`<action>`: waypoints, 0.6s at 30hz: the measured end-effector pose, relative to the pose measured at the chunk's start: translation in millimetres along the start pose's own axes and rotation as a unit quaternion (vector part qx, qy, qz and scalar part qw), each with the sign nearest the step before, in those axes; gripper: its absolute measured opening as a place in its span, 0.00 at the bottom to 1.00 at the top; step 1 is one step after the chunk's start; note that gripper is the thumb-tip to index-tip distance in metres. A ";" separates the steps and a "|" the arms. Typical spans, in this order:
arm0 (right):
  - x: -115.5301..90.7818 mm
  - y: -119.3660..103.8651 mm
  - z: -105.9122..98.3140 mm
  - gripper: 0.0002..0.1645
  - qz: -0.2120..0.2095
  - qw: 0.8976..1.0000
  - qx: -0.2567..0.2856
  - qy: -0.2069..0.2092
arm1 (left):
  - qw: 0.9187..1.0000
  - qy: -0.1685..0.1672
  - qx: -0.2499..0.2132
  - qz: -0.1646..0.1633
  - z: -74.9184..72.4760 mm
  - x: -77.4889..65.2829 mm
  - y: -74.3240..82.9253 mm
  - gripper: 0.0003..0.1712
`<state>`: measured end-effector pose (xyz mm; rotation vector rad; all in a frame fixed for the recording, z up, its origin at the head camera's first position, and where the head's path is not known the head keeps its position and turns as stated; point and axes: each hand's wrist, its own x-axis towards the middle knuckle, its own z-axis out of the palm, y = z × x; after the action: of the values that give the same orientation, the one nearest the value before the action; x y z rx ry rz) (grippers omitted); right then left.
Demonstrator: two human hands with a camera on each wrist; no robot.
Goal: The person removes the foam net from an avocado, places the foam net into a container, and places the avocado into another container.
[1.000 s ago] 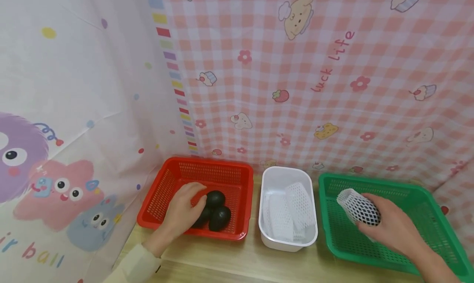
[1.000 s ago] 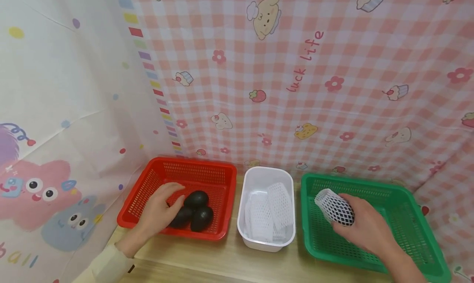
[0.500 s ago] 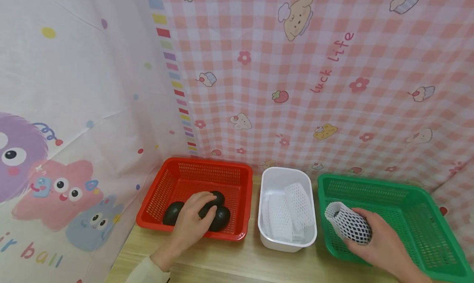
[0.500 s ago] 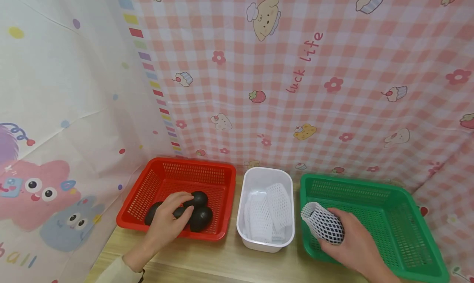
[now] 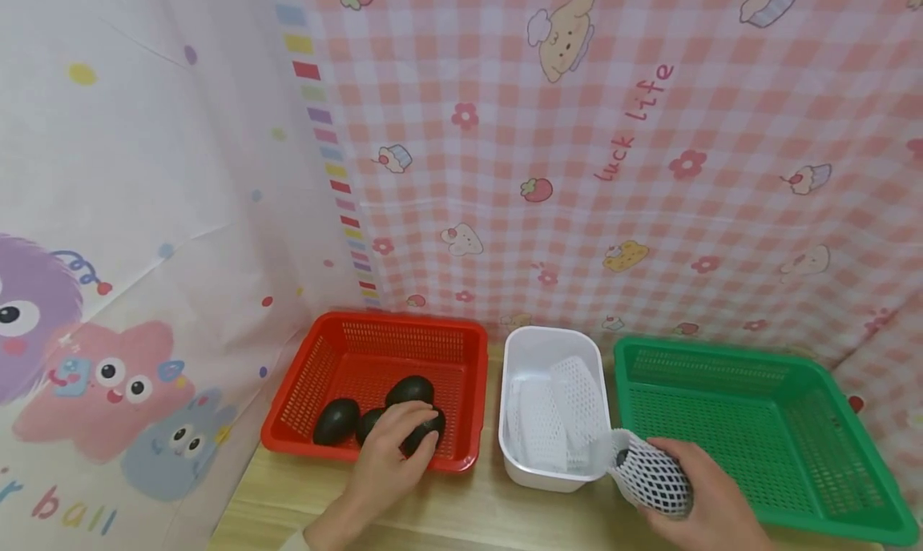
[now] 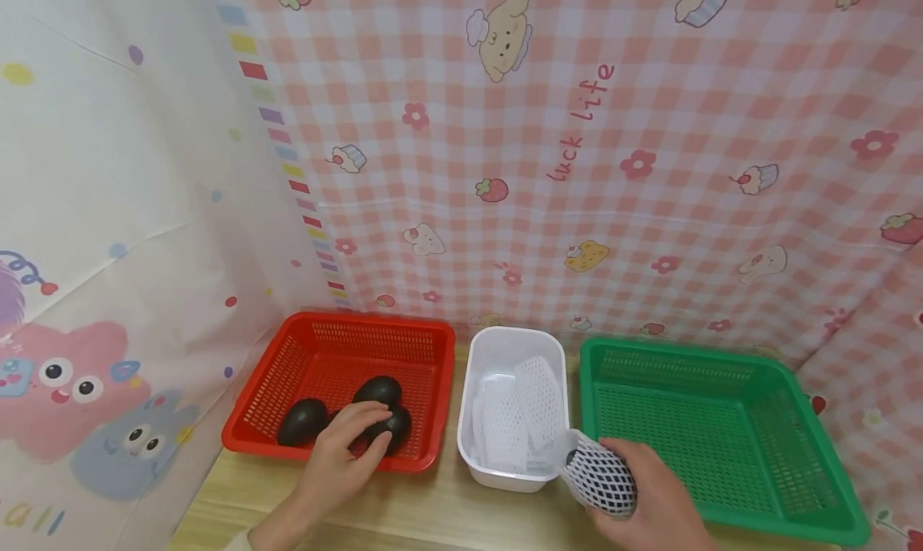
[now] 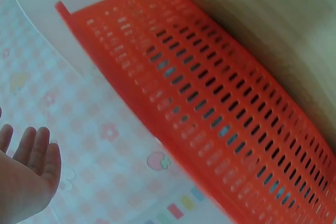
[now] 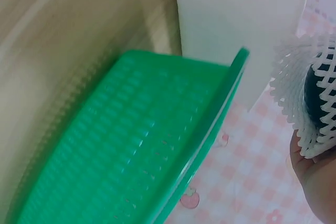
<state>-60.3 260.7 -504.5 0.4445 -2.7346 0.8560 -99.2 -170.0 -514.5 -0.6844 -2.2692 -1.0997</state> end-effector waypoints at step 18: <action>-12.5 -2.9 32.9 0.53 -0.128 0.989 0.053 -0.058 | 0.997 -0.026 -0.067 0.036 35.8 -28.7 22.6 0.22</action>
<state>-52.2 241.8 -533.3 0.8707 -2.6629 0.9351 -72.0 -134.6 -539.7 -0.8491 -2.2107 -1.2202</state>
